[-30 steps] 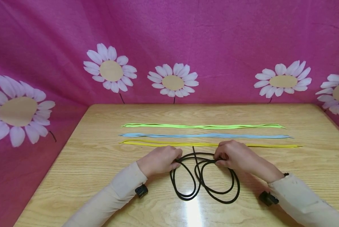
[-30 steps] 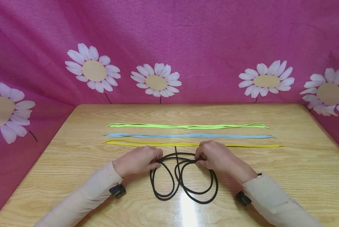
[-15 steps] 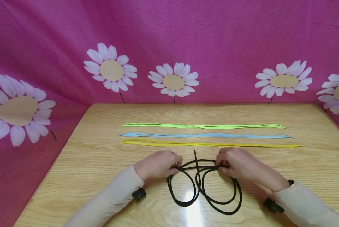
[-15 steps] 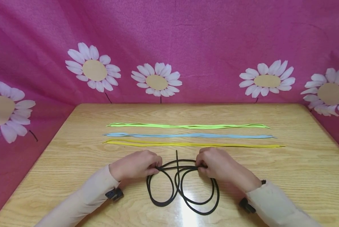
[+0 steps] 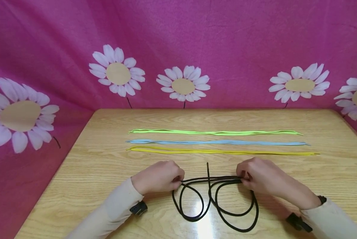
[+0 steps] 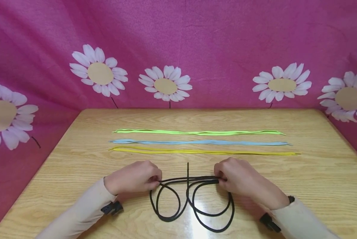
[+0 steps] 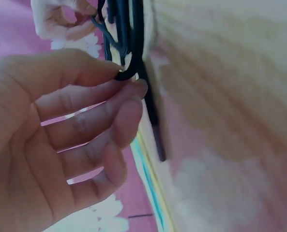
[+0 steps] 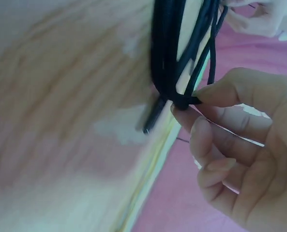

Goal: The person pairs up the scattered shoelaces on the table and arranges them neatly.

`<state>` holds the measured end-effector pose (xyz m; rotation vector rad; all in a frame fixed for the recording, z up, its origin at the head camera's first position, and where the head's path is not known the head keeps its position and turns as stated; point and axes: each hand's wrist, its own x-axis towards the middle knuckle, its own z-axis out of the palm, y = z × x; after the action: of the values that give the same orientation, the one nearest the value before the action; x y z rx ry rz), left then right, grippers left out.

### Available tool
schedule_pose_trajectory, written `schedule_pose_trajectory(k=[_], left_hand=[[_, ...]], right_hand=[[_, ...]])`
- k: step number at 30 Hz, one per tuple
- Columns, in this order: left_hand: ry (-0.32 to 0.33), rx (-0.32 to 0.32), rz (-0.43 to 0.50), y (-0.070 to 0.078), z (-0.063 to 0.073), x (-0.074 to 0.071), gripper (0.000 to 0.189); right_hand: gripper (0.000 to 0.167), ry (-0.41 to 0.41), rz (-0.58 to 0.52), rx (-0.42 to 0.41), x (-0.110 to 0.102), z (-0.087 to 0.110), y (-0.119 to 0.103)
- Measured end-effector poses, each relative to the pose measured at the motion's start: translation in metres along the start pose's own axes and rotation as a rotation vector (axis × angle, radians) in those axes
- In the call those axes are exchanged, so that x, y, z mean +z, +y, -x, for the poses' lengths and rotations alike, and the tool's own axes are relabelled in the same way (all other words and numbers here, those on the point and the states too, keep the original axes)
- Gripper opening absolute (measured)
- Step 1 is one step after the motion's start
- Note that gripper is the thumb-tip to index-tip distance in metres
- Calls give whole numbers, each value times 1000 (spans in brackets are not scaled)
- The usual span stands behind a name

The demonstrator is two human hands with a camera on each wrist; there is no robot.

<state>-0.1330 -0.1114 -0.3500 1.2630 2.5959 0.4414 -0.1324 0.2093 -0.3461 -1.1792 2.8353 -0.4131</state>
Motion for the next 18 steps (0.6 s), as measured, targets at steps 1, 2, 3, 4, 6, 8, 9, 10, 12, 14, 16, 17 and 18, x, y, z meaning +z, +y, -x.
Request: schedule_pose_trajectory(k=[1, 2, 3, 4, 6, 8, 9, 10, 12, 14, 16, 17, 18], left_hand=[[5, -1, 0, -1, 2, -2, 16], [9, -6, 1, -2, 5, -3, 17], [13, -9, 5, -3, 7, -5, 18], [19, -16, 10, -4, 10, -7, 19], [36, -28, 29, -7, 14, -10, 20], [55, -47, 49, -11, 20, -13, 17], [67, -52, 55, -13, 23, -14, 15], [80, -59, 58, -16, 26, -15, 12], [104, -74, 65, -21, 33, -17, 7], [122, -97, 71, -27, 40, -19, 6], [141, -123, 72, -32, 47, -20, 7], [148, -134, 73, -35, 51, -21, 7], [151, -145, 78, -37, 54, -21, 7]], right_hand=[[24, 0, 1, 9, -2, 2, 1], [25, 8, 0, 18, -4, 4, 2], [25, 23, -6, 20, -6, 7, 4], [24, 34, -11, 26, -9, 10, 5], [24, 52, -25, 41, -13, 15, 9], [22, 67, -42, 62, -17, 20, 13], [22, 70, -51, 73, -18, 22, 15], [21, 68, -59, 92, -20, 24, 17], [21, 71, -63, 124, -22, 28, 20], [22, 69, -63, 151, -24, 32, 24], [21, 62, -58, 168, -24, 35, 29], [21, 62, -53, 171, -24, 36, 31], [20, 58, -49, 172, -23, 38, 34]])
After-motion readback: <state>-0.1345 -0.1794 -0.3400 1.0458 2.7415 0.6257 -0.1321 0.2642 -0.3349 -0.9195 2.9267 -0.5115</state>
